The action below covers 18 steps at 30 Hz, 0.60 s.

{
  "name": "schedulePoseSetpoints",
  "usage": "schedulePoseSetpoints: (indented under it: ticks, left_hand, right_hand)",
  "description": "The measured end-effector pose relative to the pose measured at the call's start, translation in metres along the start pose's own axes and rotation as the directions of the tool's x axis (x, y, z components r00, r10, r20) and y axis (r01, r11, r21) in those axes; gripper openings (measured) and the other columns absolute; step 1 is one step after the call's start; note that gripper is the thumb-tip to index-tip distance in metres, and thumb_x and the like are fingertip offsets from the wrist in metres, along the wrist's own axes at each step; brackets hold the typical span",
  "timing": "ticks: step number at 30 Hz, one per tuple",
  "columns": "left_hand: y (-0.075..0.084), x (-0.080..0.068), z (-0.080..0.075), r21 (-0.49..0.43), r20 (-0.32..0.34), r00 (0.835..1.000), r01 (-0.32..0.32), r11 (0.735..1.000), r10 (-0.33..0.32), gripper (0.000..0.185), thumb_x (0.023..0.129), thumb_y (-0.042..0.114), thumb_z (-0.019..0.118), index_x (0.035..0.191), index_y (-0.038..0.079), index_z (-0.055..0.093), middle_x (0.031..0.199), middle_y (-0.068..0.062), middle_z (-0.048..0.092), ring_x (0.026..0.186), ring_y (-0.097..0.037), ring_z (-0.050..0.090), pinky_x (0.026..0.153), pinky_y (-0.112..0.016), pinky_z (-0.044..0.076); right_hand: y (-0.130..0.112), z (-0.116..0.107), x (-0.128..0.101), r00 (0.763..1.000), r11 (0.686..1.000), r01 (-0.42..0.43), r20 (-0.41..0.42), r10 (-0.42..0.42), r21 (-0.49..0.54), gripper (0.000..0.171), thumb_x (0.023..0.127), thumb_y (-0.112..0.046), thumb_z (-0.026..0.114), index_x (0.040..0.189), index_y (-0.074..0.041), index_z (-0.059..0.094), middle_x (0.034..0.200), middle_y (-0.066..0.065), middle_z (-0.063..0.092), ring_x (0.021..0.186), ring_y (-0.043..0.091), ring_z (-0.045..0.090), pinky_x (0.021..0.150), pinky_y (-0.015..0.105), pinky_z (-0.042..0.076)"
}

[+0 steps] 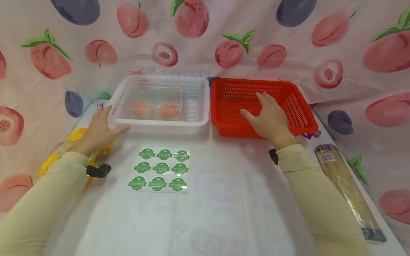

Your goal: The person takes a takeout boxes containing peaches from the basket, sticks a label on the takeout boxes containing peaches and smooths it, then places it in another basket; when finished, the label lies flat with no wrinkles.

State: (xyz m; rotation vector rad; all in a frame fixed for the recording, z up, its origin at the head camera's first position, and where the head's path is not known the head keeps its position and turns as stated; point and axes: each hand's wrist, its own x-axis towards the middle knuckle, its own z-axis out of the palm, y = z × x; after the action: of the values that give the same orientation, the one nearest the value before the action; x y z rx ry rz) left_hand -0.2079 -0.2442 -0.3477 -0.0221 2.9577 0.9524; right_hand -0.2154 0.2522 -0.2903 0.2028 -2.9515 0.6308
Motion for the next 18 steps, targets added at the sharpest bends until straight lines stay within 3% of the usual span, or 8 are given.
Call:
schedulePoseSetpoints:
  ticks: [3, 7, 13, 18]
  left_hand:
    - [-0.002, 0.001, 0.006, -0.09, -0.034, 0.999, 0.028, 0.996, -0.031, 0.106, 0.09, 0.059, 0.065, 0.162, 0.013, 0.002, 0.164, -0.023, -0.002, 0.145, -0.05, 0.013, 0.108, -0.074, 0.018]
    - [-0.006, 0.005, 0.009, -0.164, -0.072, 0.994, 0.065, 0.984, -0.078, 0.102, 0.091, 0.059, 0.062, 0.162, 0.012, 0.004, 0.164, -0.023, 0.007, 0.144, -0.048, 0.018, 0.11, -0.07, 0.019]
    - [-0.015, 0.011, 0.013, -0.276, -0.016, 0.982, 0.177, 0.945, -0.188, 0.1, 0.092, 0.066, 0.054, 0.162, 0.02, 0.0, 0.164, -0.021, 0.014, 0.141, -0.046, 0.028, 0.111, -0.068, 0.022]
    - [-0.016, 0.015, 0.012, -0.297, 0.014, 0.978, 0.201, 0.933, -0.207, 0.1, 0.092, 0.067, 0.055, 0.162, 0.027, -0.004, 0.166, -0.015, 0.006, 0.147, -0.045, 0.016, 0.112, -0.07, 0.016]
  right_hand:
    - [-0.012, 0.012, 0.007, 0.999, 0.992, 0.01, -0.04, -0.005, 0.122, 0.084, 0.095, -0.052, 0.062, 0.156, -0.004, 0.03, 0.156, 0.021, 0.036, 0.141, 0.041, 0.033, 0.113, 0.06, 0.028]
    - [-0.029, 0.03, 0.019, 1.0, 0.972, 0.016, -0.023, -0.011, 0.235, 0.084, 0.093, -0.053, 0.065, 0.157, -0.01, 0.032, 0.154, 0.017, 0.04, 0.137, 0.038, 0.041, 0.109, 0.057, 0.037]
    - [-0.051, 0.053, 0.032, 0.998, 0.955, 0.038, 0.032, -0.05, 0.293, 0.078, 0.093, -0.048, 0.067, 0.155, -0.011, 0.037, 0.154, 0.013, 0.042, 0.135, 0.035, 0.045, 0.107, 0.052, 0.042]
    - [-0.067, 0.064, 0.044, 0.994, 0.941, 0.07, 0.054, -0.093, 0.332, 0.075, 0.092, -0.042, 0.071, 0.154, -0.012, 0.04, 0.152, 0.012, 0.045, 0.133, 0.033, 0.048, 0.101, 0.048, 0.048]
